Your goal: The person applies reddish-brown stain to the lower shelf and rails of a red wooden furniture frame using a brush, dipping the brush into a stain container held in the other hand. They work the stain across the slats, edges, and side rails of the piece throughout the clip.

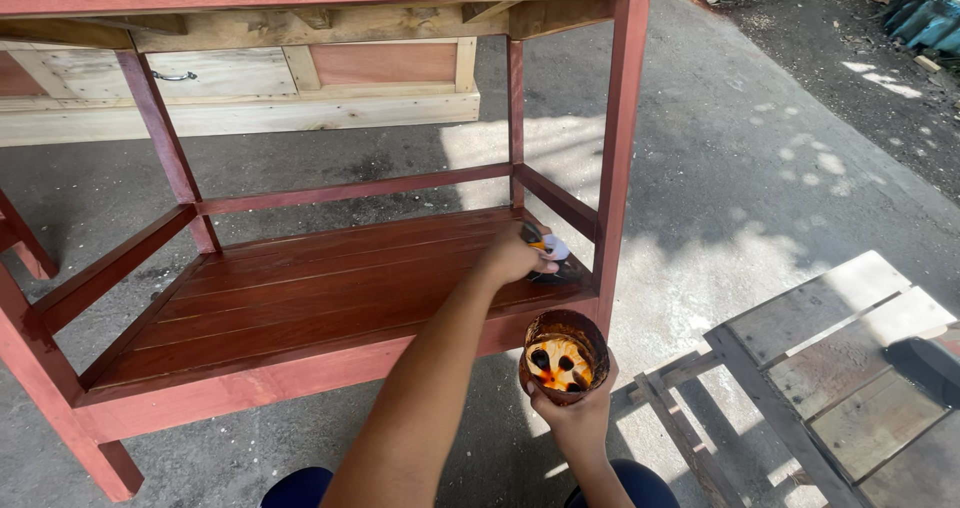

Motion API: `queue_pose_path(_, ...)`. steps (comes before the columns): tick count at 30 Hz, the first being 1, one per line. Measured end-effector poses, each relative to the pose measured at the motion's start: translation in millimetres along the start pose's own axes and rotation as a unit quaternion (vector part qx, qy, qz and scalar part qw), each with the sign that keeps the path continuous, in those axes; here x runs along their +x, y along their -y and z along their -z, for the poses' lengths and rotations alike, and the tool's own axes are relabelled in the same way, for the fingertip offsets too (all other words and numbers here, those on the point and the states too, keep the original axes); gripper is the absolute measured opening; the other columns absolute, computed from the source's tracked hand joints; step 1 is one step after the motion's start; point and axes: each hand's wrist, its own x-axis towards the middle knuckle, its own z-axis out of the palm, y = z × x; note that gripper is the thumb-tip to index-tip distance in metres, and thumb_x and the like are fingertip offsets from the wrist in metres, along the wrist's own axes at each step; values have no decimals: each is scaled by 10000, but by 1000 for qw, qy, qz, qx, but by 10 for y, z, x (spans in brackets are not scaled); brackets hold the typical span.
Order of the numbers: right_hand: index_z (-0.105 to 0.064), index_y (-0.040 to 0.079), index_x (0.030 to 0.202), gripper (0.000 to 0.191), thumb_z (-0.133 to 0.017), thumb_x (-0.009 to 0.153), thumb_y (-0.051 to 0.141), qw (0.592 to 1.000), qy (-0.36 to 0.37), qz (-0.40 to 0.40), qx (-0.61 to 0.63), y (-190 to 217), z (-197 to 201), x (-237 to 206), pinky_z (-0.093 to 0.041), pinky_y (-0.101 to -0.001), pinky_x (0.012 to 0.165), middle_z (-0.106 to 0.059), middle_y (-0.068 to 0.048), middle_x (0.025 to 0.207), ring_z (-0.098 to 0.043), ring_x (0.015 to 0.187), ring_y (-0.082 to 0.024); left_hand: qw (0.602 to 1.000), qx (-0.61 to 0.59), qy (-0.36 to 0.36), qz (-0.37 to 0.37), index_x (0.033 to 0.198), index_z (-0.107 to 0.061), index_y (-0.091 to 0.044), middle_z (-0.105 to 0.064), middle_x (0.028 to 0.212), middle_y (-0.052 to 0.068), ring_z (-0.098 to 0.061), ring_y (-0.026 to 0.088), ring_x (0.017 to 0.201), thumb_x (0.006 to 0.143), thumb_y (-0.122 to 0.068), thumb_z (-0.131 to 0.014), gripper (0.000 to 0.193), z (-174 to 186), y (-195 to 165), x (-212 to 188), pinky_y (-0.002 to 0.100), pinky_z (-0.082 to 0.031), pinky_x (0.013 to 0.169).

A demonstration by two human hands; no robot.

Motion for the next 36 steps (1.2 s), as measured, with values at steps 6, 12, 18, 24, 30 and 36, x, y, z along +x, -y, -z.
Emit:
queue_pose_path(6, -286, -20, 1420, 1021, -919, 642, 165, 1000, 9, 13, -16, 55, 48, 80, -592, -349, 932, -584, -187, 1273, -659, 1155, -254, 998, 30, 43, -42, 1129, -758, -93, -798, 1012, 56, -737, 211, 961, 664, -149, -915, 494, 400, 58, -293, 367, -540, 869)
queue_pose_path(12, -306, -32, 1419, 990, -912, 670, 193, 999, -28, -43, 8, 98, -236, -103, -583, -367, 945, -580, -192, 1288, -641, 1177, -264, 1000, 18, 5, 21, 1088, -743, -79, -776, 959, 45, -713, 167, 938, 657, -94, -923, 467, 1459, 654, -1126, 320, -528, 865)
queue_pose_path(18, -322, -41, 1422, 990, -912, 648, 144, 998, 30, 26, 54, 371, -666, -483, -546, -379, 987, -588, -195, 1287, -634, 1188, -265, 986, -40, -127, 104, 998, -759, -37, -763, 878, 28, -695, 138, 833, 627, 19, -893, 399, 2696, 1263, -2249, 332, -555, 750)
queue_pose_path(24, -313, -38, 1418, 999, -901, 627, 125, 992, 106, 25, 63, 761, -865, -517, -572, -376, 965, -600, -195, 1256, -661, 1153, -261, 931, 179, -235, 217, 1038, -769, -4, -779, 968, 174, -745, 283, 924, 661, -88, -916, 413, 3456, 1354, -2731, 401, -568, 821)
queue_pose_path(30, -276, -29, 1417, 1013, -901, 644, 168, 990, 134, -6, 51, 849, -1033, -607, -615, -397, 949, -564, -211, 1284, -652, 1186, -281, 863, 309, -326, 231, 1085, -794, -103, -754, 1040, 209, -716, 378, 1010, 791, -178, -794, 303, 3683, 1477, -2645, 475, -571, 891)
queue_pose_path(36, -252, -20, 1415, 1028, -905, 644, 169, 987, 157, -10, 30, 785, -1066, -646, -618, -388, 958, -552, -211, 1288, -639, 1210, -275, 843, 310, -313, 308, 1033, -800, -100, -733, 1088, 187, -703, 366, 1047, 828, -467, -822, 421, 3376, 1559, -2437, 468, -570, 916)
